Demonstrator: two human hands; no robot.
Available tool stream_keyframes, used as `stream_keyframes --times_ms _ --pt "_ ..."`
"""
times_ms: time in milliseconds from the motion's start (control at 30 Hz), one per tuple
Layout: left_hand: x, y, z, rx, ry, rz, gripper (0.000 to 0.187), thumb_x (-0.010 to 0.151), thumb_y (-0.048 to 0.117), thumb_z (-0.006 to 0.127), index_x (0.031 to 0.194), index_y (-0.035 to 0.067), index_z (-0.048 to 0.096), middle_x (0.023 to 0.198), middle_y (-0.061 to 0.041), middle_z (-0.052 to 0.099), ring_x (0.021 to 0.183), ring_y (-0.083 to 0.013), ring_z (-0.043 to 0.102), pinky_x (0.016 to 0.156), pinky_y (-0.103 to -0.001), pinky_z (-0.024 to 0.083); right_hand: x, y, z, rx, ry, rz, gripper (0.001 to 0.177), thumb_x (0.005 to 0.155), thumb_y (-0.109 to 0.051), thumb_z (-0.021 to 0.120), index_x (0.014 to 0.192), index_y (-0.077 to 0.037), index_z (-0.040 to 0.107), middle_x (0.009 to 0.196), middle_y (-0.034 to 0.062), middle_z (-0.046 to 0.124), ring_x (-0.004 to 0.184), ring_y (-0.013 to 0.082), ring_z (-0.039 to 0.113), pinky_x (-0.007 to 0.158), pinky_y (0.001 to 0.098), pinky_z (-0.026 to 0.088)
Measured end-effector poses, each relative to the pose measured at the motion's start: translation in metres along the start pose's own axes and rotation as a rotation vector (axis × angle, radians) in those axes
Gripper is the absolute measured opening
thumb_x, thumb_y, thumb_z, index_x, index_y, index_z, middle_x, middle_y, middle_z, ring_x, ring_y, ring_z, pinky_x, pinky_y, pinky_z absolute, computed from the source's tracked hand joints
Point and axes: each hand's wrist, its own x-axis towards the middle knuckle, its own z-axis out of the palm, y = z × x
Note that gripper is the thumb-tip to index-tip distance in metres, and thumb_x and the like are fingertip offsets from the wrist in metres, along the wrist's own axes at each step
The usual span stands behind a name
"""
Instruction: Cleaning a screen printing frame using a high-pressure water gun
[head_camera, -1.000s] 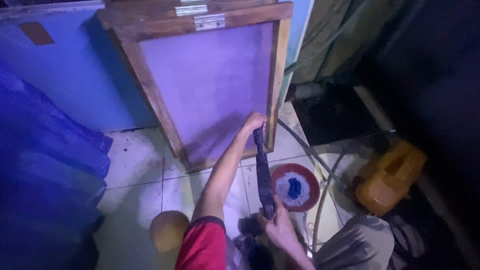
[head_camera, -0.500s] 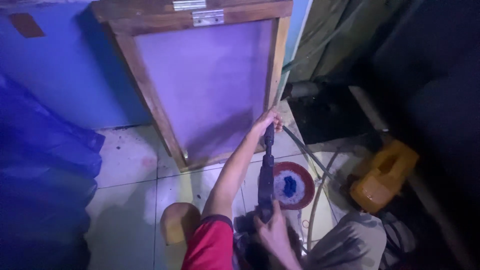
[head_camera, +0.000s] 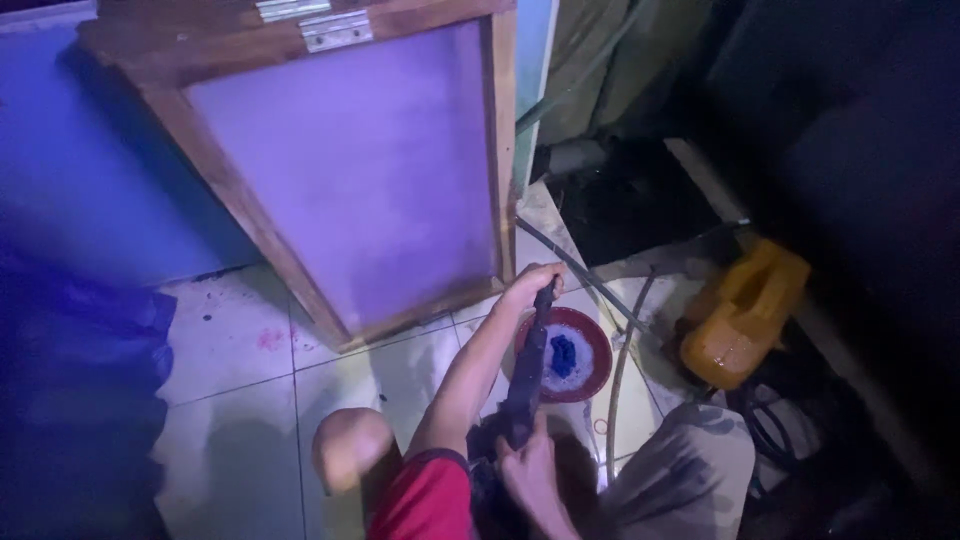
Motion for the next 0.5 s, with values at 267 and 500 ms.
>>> stream_keyframes --times_ms 267,500 --pt "0.008 -0.029 -0.003 0.115 0.160 -0.107 0.031 0.098 0.016 0.060 0.069 0.006 0.061 0.060 -0.006 0.058 0.049 -0.0176 0.052 0.048 -0.030 0.044 -0.007 -0.009 -0.002 0.046 -0.025 0.099 0.042 0.077 -0.006 0.069 0.118 -0.006 0.059 0.077 0.0084 0.076 0.052 0.0183 0.062 0.050 0.0319 0.052" --pt "0.003 -0.028 -0.003 0.303 0.205 -0.076 0.024 0.092 0.017 0.062 0.074 0.001 0.065 0.064 -0.011 0.060 0.049 -0.0215 0.054 0.047 -0.035 0.045 0.000 0.006 0.004 0.027 -0.016 0.088 0.044 0.074 -0.006 0.068 0.118 -0.008 0.061 0.088 0.0113 0.080 0.069 0.0243 0.075 0.067 0.0355 0.060"
